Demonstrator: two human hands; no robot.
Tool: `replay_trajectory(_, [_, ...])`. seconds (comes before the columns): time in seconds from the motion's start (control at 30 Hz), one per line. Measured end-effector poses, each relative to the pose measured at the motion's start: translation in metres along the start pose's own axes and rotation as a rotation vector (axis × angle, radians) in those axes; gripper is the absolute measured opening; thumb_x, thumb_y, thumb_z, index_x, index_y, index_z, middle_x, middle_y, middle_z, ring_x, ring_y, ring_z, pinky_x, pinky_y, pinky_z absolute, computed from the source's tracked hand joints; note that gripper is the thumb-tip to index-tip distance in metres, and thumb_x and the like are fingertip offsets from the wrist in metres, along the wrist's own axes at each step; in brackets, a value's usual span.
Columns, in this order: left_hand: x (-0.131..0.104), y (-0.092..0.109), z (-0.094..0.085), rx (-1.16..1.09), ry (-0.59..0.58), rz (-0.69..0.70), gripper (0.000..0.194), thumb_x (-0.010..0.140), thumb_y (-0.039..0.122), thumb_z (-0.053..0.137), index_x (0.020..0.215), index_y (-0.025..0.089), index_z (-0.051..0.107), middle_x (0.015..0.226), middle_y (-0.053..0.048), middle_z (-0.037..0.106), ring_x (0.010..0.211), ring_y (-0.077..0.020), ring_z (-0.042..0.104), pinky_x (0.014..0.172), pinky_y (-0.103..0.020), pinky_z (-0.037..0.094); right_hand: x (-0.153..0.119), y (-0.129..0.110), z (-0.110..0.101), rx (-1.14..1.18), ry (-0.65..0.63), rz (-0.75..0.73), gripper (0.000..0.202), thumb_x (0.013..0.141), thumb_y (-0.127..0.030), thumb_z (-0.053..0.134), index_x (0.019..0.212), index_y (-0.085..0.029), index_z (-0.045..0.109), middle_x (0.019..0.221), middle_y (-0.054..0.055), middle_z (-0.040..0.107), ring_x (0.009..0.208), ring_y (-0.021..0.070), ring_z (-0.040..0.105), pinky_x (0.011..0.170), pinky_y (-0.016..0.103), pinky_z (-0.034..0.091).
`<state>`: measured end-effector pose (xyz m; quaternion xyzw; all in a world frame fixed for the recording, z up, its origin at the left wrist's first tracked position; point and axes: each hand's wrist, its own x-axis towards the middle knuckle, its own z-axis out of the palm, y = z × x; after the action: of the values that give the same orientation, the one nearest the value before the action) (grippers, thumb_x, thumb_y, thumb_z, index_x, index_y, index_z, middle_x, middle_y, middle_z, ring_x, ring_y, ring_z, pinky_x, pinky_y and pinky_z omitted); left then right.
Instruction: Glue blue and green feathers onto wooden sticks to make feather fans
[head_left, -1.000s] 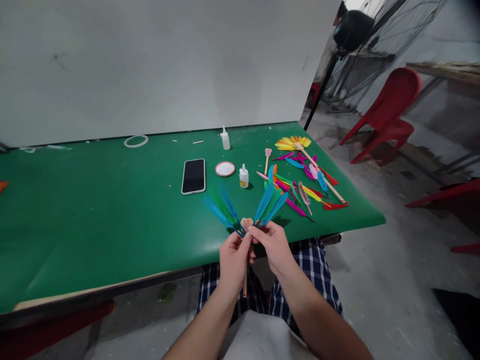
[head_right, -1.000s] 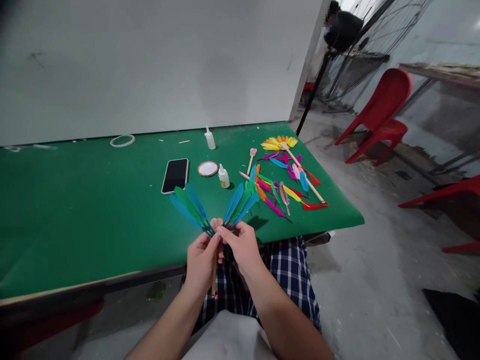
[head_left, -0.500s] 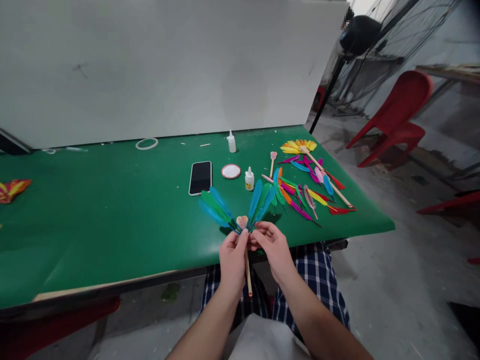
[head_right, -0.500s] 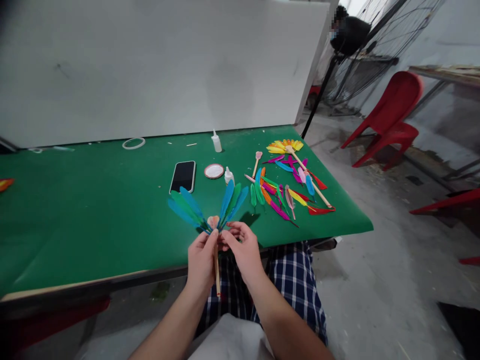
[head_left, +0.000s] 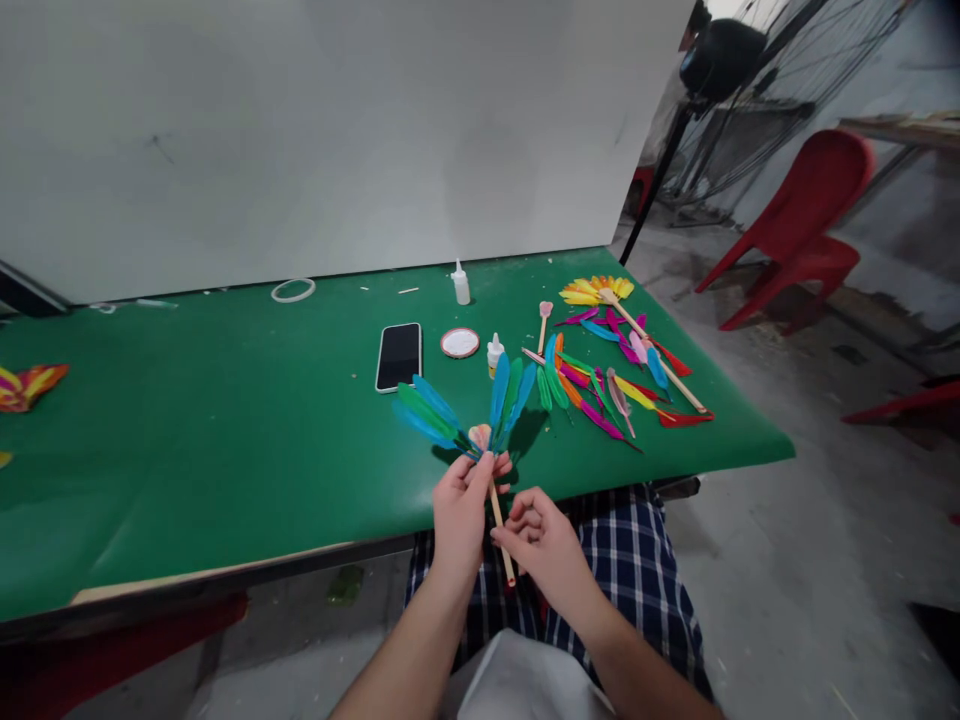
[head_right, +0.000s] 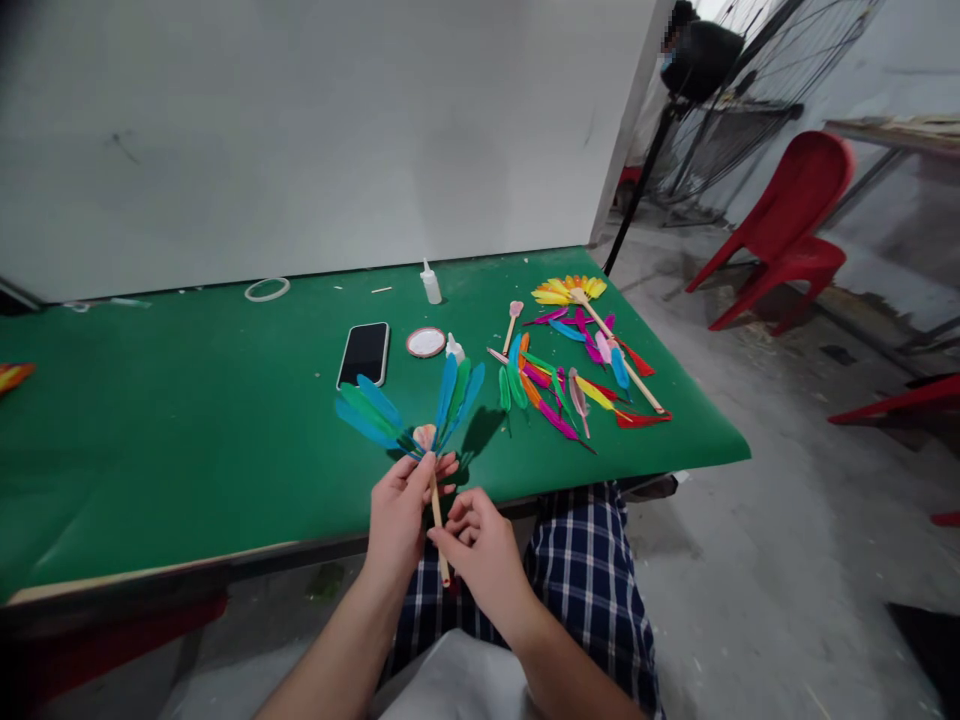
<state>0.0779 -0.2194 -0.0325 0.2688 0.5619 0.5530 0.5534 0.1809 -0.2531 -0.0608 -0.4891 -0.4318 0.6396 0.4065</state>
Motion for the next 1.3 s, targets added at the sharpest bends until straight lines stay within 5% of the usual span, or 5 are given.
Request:
replay_trajectory(0.13, [0.006, 0.008, -0.020, 0.198, -0.130, -0.074, 0.037, 0.067, 0.041, 0.065, 0.090, 0.012, 0.065, 0.077, -0.008, 0.069, 0.068, -0.0164, 0.065, 0.055, -0.023, 0.050, 0.004, -0.003, -0.013, 0.027, 0.020, 0.054, 0.028, 0.066, -0.034, 0.065, 0.073, -0.020, 0.041, 0.057, -0.007, 0.049, 0.044, 0.0060, 0.046, 0.035, 0.015, 0.035])
replay_trajectory(0.37, [0.021, 0.020, -0.056, 0.302, 0.040, 0.037, 0.039, 0.069, 0.045, 0.062, 0.086, 0.010, 0.066, 0.074, -0.009, 0.068, 0.061, -0.0141, 0.063, 0.055, -0.022, 0.049, 0.010, -0.007, -0.026, -0.051, -0.026, 0.132, 0.030, 0.068, -0.039, 0.061, 0.079, -0.021, 0.041, 0.059, -0.008, 0.052, 0.034, 0.0056, 0.044, 0.025, 0.014, 0.030])
replay_trajectory(0.67, [0.042, 0.032, -0.053, 0.490, 0.009, 0.197, 0.030, 0.074, 0.041, 0.057, 0.082, 0.014, 0.067, 0.072, -0.006, 0.068, 0.063, -0.0159, 0.063, 0.061, -0.025, 0.051, 0.010, -0.014, -0.028, -0.356, 0.053, -0.056, 0.015, 0.073, -0.033, 0.056, 0.071, -0.019, 0.052, 0.055, -0.005, 0.050, 0.042, 0.0064, 0.044, 0.036, 0.017, 0.032])
replay_trajectory(1.0, [0.024, 0.010, -0.037, 1.017, -0.734, 0.969, 0.031, 0.083, 0.014, 0.044, 0.110, 0.019, 0.058, 0.119, -0.010, 0.056, 0.112, -0.0198, 0.049, 0.094, -0.040, 0.042, 0.012, -0.032, -0.047, -0.662, -0.032, -0.243, 0.018, 0.079, -0.034, 0.050, 0.072, -0.021, 0.062, 0.060, -0.002, 0.057, 0.053, 0.0097, 0.045, 0.051, 0.021, 0.034])
replay_trajectory(1.3, [0.015, -0.003, -0.036, 1.157, -0.855, 1.140, 0.033, 0.082, 0.009, 0.041, 0.113, 0.013, 0.053, 0.121, -0.015, 0.054, 0.121, -0.0232, 0.041, 0.093, -0.041, 0.045, 0.058, -0.051, -0.068, -1.239, 0.381, -0.301, 0.023, 0.083, -0.031, 0.044, 0.092, -0.021, 0.063, 0.080, 0.003, 0.064, 0.070, 0.0139, 0.057, 0.059, 0.023, 0.036])
